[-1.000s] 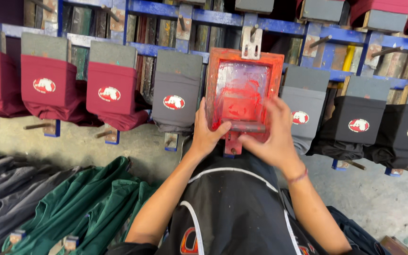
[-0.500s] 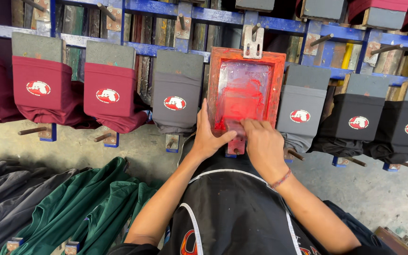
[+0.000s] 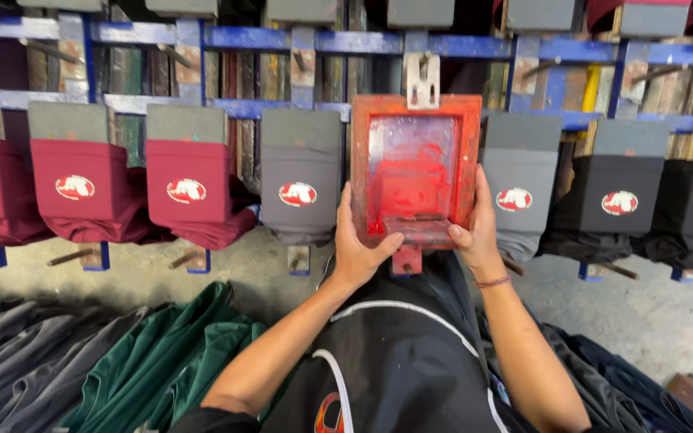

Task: The person uses a squeegee to apply red ink through a screen printing frame onto a series of garments stretched on a rack. The person moves along the rack, printing a logo onto each garment in sequence.

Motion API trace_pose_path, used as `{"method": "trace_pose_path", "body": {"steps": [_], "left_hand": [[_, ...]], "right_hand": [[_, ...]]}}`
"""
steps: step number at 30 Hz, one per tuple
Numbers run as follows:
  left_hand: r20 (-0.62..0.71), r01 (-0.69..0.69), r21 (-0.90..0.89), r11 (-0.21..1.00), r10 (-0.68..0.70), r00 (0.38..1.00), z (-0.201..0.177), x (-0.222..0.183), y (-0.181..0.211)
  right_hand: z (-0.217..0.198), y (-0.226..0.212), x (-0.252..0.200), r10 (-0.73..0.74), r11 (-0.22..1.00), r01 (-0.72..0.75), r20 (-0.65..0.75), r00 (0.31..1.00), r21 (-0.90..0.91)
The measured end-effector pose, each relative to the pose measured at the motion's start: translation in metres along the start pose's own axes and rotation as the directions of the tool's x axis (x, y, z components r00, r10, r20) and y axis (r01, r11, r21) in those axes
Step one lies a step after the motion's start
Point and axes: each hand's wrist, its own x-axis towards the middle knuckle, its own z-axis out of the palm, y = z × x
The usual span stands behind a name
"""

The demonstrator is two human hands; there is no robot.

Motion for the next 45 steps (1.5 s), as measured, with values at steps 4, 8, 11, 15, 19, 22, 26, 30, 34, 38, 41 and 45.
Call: {"method": "trace_pose_path", "body": {"steps": [4, 8, 11, 15, 19, 22, 26, 30, 34, 38, 41, 45], "left_hand": [[-0.017, -0.123, 0.073, 0.990, 0.124, 0.992, 0.014, -0.012, 0.052], [0.070, 0.119, 0.075, 0.990, -0.124, 0.990, 0.069, -0.019, 0.077], [0.061, 0.238, 0.076, 0.968, -0.243, 0.968, 0.119, -0.013, 0.082], [-0.012, 0.333, 0.086, 0.939, -0.333, 0.943, 0.163, -0.012, 0.073], [-0.096, 0.300, 0.071, 0.951, -0.293, 0.951, 0.180, -0.022, 0.066], [-0.113, 0.283, 0.047, 0.958, -0.276, 0.954, 0.186, -0.024, 0.064], [-0.124, 0.198, 0.074, 0.977, -0.188, 0.974, 0.192, -0.019, 0.056], [-0.070, 0.133, 0.110, 0.985, -0.126, 0.990, 0.190, -0.029, 0.034], [-0.075, 0.092, 0.137, 0.986, -0.083, 0.994, 0.192, -0.023, 0.016], [-0.040, 0.103, 0.135, 0.985, -0.099, 0.994, 0.185, -0.014, 0.025], [0.011, 0.146, 0.126, 0.981, -0.149, 0.989, 0.185, -0.017, 0.021], [0.064, 0.125, 0.123, 0.985, -0.134, 0.989, 0.184, -0.014, 0.007]], "right_hand": [[-0.008, -0.074, -0.011, 0.005, 1.000, -0.004, -0.050, 0.999, 0.017], [-0.066, -0.089, -0.039, 0.251, 0.966, -0.232, -0.194, 0.948, 0.113], [-0.105, -0.094, -0.029, 0.336, 0.942, -0.317, -0.248, 0.909, 0.114], [-0.155, -0.063, -0.018, 0.375, 0.927, -0.361, -0.207, 0.903, 0.106], [-0.162, -0.060, -0.013, 0.330, 0.943, -0.320, -0.117, 0.937, 0.093], [-0.174, -0.048, -0.008, 0.251, 0.968, -0.251, -0.068, 0.966, 0.009], [-0.184, -0.014, -0.006, 0.119, 0.992, -0.121, -0.051, 0.992, -0.037], [-0.189, 0.013, -0.018, -0.010, 0.996, 0.004, -0.069, 0.998, -0.085], [-0.195, 0.021, -0.018, 0.006, 0.995, -0.010, -0.038, 0.999, -0.104], [-0.178, -0.064, 0.003, -0.087, 0.923, 0.106, 0.067, 0.994, -0.369], [-0.146, -0.134, -0.013, -0.085, 0.633, 0.239, 0.242, 0.967, -0.736], [-0.134, -0.076, -0.009, 0.055, 0.020, 0.379, 0.379, 0.924, -0.925]]}}
